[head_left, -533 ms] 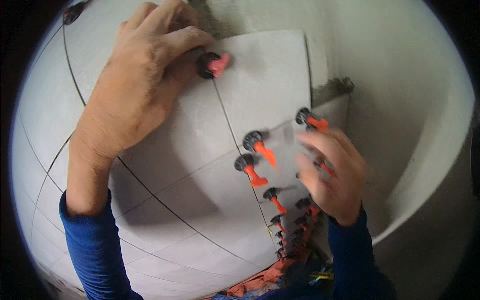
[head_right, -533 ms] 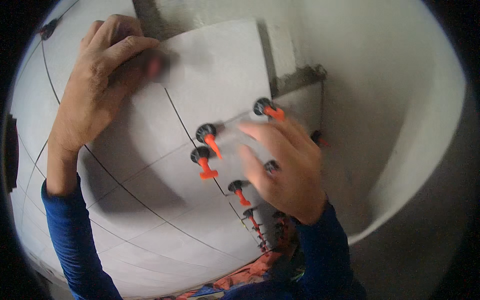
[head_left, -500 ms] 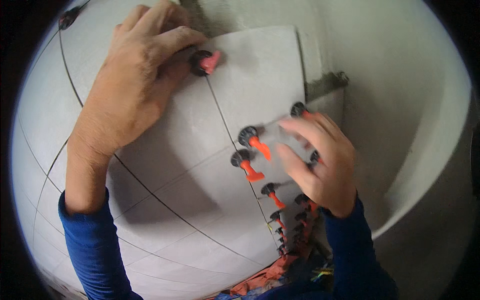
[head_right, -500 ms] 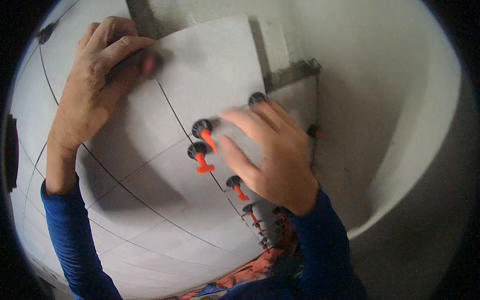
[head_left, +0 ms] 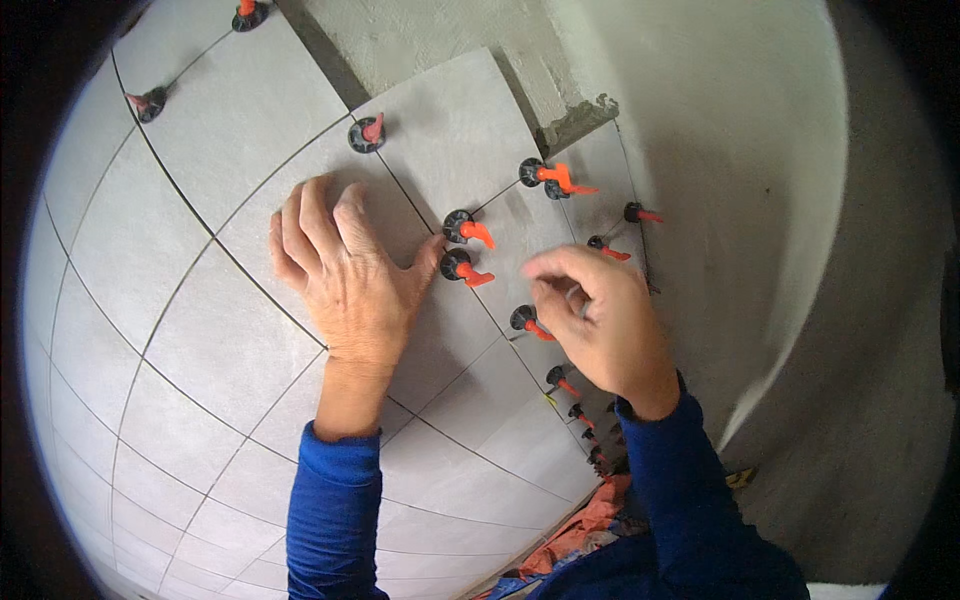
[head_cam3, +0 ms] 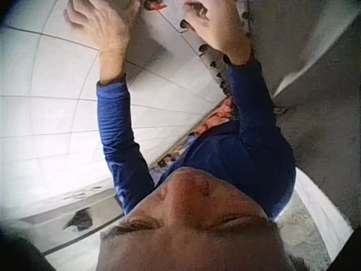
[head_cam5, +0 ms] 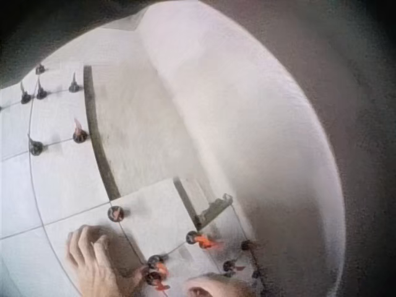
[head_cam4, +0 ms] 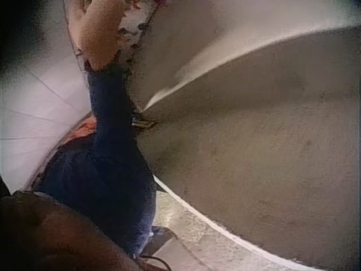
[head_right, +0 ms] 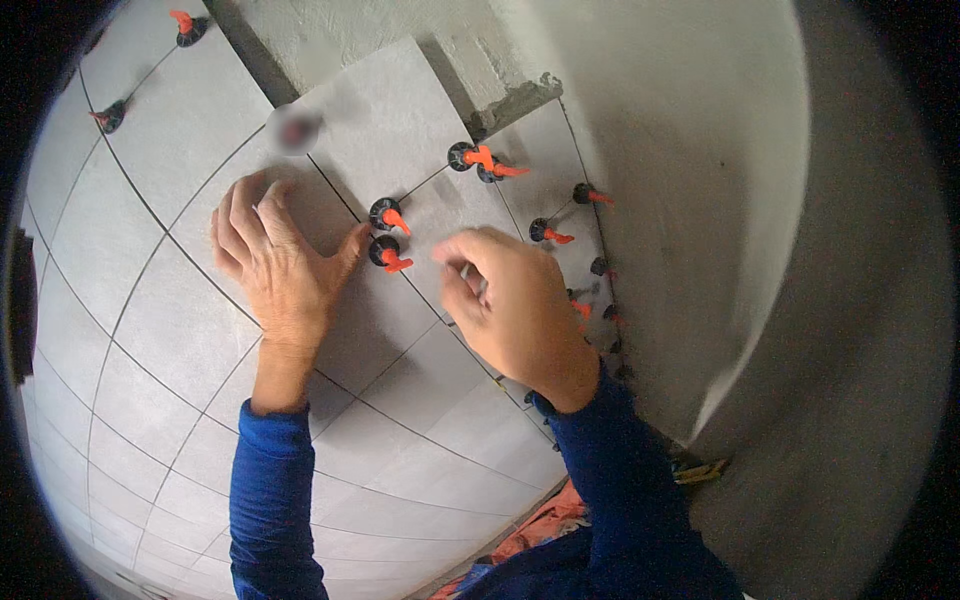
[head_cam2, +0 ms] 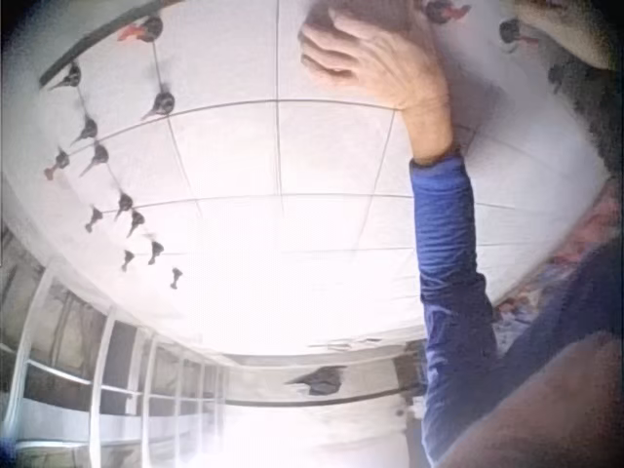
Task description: The person installs white ceramic tiles on a wall, using red tile leveling clips and wedges to maintain spacing. They place each tile, insert the leveling system, and tap the tiles with a green rubber mallet to secure them.
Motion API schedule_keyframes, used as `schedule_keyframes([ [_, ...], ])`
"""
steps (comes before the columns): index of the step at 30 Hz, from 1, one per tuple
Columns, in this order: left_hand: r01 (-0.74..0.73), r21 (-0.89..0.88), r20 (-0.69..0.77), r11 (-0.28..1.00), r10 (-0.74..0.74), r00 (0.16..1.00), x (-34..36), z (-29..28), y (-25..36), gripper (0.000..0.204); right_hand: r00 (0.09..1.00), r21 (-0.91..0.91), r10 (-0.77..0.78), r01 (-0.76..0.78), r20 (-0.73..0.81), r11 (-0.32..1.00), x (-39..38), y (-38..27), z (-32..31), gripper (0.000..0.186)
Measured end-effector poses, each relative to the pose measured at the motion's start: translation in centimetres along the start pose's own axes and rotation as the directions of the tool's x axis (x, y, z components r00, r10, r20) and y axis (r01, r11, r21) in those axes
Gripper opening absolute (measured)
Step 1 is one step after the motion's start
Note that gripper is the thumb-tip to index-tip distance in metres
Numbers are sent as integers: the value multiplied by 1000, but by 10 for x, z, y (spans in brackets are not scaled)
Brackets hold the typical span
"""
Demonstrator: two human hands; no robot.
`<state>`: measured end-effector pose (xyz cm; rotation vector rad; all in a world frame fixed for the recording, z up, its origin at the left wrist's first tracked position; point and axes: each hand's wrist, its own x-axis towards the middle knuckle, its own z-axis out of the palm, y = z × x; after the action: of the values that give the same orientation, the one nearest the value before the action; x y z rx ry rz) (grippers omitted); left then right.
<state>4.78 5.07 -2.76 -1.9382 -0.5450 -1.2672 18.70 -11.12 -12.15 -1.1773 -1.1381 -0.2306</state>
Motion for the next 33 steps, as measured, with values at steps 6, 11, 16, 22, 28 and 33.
schedule_keyframes([
  [6, 4, -32, -17, 999, -5, 1000, 2, -1, 9, 87, 999, 2, 19, -19, 25, 1000, -37, -13, -16, 16],
  [11, -33, -34, -35, 999, 32, 999, -2, -1, 4, 83, 993, -29, 82, -80, 81, 996, -51, -23, -45, 13],
  [16, 50, -84, -41, 995, -54, 998, -12, -3, 5, 77, 990, 164, 110, -123, 90, 979, -63, -11, -49, 13],
  [22, 104, -34, -43, 994, -106, 994, -14, 2, 15, 71, 980, 348, 137, -180, 144, 920, -82, -10, -16, 12],
  [28, 128, -206, -313, 970, -189, 931, -33, -31, 14, 54, 994, 356, 89, -108, 70, 928, -89, -29, -16, 17],
  [33, 315, -492, -49, 812, -387, 921, -177, -89, 54, 39, 999, 765, 42, -9, -24, 644, -111, -67, -23, 30],
])
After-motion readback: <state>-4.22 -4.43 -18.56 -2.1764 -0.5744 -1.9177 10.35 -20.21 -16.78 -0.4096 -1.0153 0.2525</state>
